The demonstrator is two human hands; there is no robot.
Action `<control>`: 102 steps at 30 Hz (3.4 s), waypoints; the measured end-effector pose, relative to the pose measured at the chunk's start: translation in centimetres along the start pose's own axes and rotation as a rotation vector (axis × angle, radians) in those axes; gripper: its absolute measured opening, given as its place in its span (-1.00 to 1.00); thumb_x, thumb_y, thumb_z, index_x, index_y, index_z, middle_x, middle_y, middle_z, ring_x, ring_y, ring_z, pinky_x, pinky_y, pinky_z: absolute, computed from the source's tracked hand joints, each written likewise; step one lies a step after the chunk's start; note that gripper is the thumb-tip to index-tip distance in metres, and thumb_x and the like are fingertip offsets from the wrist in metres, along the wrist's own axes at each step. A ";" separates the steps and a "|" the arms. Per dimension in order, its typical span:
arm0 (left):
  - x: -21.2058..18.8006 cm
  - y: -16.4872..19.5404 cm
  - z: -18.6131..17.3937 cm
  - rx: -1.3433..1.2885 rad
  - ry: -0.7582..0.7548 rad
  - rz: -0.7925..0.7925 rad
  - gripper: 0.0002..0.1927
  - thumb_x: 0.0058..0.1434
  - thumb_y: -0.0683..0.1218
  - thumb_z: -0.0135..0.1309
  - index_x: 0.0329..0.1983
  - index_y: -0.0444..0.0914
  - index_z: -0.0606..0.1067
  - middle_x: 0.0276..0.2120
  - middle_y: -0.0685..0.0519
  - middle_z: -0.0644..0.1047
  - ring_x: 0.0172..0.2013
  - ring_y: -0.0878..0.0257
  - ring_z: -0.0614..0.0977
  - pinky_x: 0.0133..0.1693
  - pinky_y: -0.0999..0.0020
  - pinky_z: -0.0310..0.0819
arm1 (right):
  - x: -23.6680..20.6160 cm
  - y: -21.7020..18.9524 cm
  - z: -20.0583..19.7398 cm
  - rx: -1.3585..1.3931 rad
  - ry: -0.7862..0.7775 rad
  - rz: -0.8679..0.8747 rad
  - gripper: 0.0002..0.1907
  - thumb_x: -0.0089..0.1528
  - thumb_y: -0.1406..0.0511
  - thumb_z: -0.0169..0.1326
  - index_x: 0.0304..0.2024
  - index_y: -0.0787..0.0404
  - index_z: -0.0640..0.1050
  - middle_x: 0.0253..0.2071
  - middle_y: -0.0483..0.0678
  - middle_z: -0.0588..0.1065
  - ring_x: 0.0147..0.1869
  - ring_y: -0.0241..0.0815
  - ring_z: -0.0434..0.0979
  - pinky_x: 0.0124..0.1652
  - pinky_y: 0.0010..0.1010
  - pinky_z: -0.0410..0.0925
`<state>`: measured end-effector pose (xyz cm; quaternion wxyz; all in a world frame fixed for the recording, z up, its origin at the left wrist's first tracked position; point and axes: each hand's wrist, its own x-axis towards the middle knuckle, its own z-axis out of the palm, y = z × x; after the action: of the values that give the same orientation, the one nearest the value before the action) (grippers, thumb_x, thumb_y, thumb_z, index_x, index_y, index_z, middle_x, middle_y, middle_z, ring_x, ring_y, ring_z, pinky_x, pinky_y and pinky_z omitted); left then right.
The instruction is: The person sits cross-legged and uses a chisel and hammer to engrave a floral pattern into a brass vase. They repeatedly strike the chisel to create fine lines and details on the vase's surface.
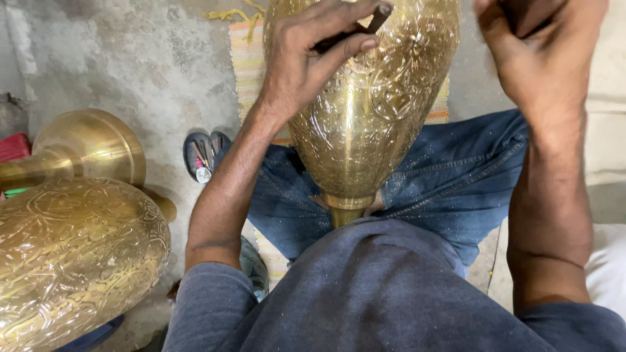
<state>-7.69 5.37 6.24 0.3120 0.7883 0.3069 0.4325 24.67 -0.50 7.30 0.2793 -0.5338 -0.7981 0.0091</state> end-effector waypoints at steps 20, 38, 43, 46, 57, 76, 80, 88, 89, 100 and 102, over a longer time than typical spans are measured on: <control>0.1 -0.8 0.1 0.017 -0.050 -0.001 -0.63 0.41 -0.10 0.34 0.25 -0.14 0.55 0.02 0.01 0.68 -0.03 0.20 0.77 0.01 0.33 0.70 | -1.2 0.4 1.4 0.171 0.055 0.147 -0.92 0.37 0.47 0.18 -0.18 0.35 0.51 -0.32 0.05 0.52 -0.32 -0.06 0.54 -0.29 -0.37 0.34; 0.3 -0.6 -0.2 0.004 -0.077 -0.006 -0.64 0.41 -0.09 0.33 0.24 -0.13 0.56 0.07 0.02 0.67 0.03 0.21 0.75 0.06 0.33 0.69 | 0.8 -2.4 0.5 0.073 0.057 0.071 -0.84 0.29 0.50 0.22 -0.08 0.39 0.55 -0.27 0.09 0.54 -0.25 0.01 0.56 -0.24 -0.28 0.38; 0.2 -0.8 -0.1 0.062 -0.109 -0.010 -0.62 0.41 -0.06 0.32 0.25 -0.11 0.55 0.00 0.04 0.67 -0.04 0.21 0.74 -0.01 0.30 0.66 | 0.6 -2.3 0.8 -0.117 0.155 -0.086 -0.66 0.17 0.58 0.19 0.00 0.40 0.54 -0.20 0.14 0.54 -0.15 0.11 0.56 -0.14 -0.19 0.40; 0.2 -0.9 0.0 0.052 -0.076 0.052 -0.63 0.45 -0.07 0.31 0.28 -0.10 0.54 0.08 0.03 0.66 0.04 0.20 0.74 0.07 0.32 0.69 | 0.7 -2.6 0.6 -0.156 0.112 -0.098 -0.58 0.11 0.60 0.18 0.04 0.39 0.54 -0.17 0.15 0.54 -0.11 0.13 0.56 -0.10 -0.16 0.41; 0.2 -0.6 -0.3 0.033 -0.090 0.055 -0.63 0.46 -0.08 0.31 0.28 -0.14 0.53 0.02 0.00 0.65 -0.02 0.17 0.74 -0.02 0.29 0.66 | -0.9 -1.9 1.6 0.066 0.080 0.022 -0.74 0.21 0.55 0.18 -0.07 0.39 0.45 -0.14 0.16 0.49 -0.08 0.10 0.49 -0.05 -0.19 0.36; 0.2 -0.9 -0.1 0.081 -0.121 0.067 -0.62 0.41 -0.08 0.31 0.26 -0.14 0.56 -0.19 0.06 0.62 -0.22 0.27 0.66 -0.22 0.31 0.55 | -0.6 -2.7 1.8 0.188 0.091 -0.009 -0.75 0.33 0.66 0.17 -0.17 0.32 0.42 -0.21 0.09 0.50 -0.16 -0.08 0.51 -0.17 -0.29 0.38; -0.1 -1.5 -0.2 -0.044 -0.039 0.019 -0.70 0.45 -0.14 0.31 0.21 -0.13 0.57 -0.15 0.08 0.66 -0.16 0.31 0.70 -0.12 0.39 0.63 | -1.7 -1.4 3.5 0.076 0.168 0.082 -0.74 0.34 0.61 0.19 0.00 0.38 0.44 -0.19 0.06 0.51 -0.12 -0.09 0.58 -0.13 -0.26 0.45; -2.9 -8.2 -0.9 -0.412 0.815 -0.241 -0.65 0.51 -0.10 0.17 0.30 -0.28 0.51 0.08 -0.19 0.63 0.09 -0.08 0.74 0.12 -0.02 0.69 | -3.4 -2.1 5.3 0.738 0.213 0.652 -0.54 0.44 0.33 0.24 0.28 0.42 0.40 0.07 -0.08 0.53 -0.33 -0.30 0.51 -0.40 -0.48 0.42; -3.4 -9.0 -0.6 -0.308 0.794 -0.345 -0.59 0.52 -0.08 0.13 0.36 -0.29 0.42 0.17 -0.20 0.54 0.16 -0.07 0.62 0.14 -0.03 0.58 | -3.5 -2.2 5.8 0.743 0.192 0.659 -0.46 0.43 0.30 0.24 0.34 0.42 0.34 -0.03 -0.06 0.53 -0.36 -0.30 0.51 -0.42 -0.48 0.44; -7.4 -11.0 3.8 -0.775 0.555 -0.984 -0.56 0.51 0.02 -0.13 0.29 -0.36 0.39 0.02 -0.19 0.59 -0.18 0.06 0.73 -0.23 0.27 0.77 | -3.8 -3.8 8.3 0.949 0.117 0.768 -0.34 0.37 0.08 0.23 0.31 0.40 0.35 -0.28 -0.07 0.50 -0.46 -0.35 0.49 -0.50 -0.51 0.42; -8.0 -10.2 3.3 -0.726 0.622 -0.982 -0.62 0.50 -0.03 -0.16 0.24 -0.35 0.41 -0.03 -0.18 0.60 -0.22 0.09 0.74 -0.26 0.29 0.78 | -3.7 -3.8 8.3 1.020 0.102 0.773 -0.35 0.38 0.07 0.22 0.29 0.40 0.37 -0.26 -0.09 0.47 -0.45 -0.35 0.48 -0.51 -0.49 0.42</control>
<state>-10.53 4.91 -6.87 0.6139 0.2425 0.5396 0.5226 18.68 -2.96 -0.10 0.5122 -0.5830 -0.4291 0.4623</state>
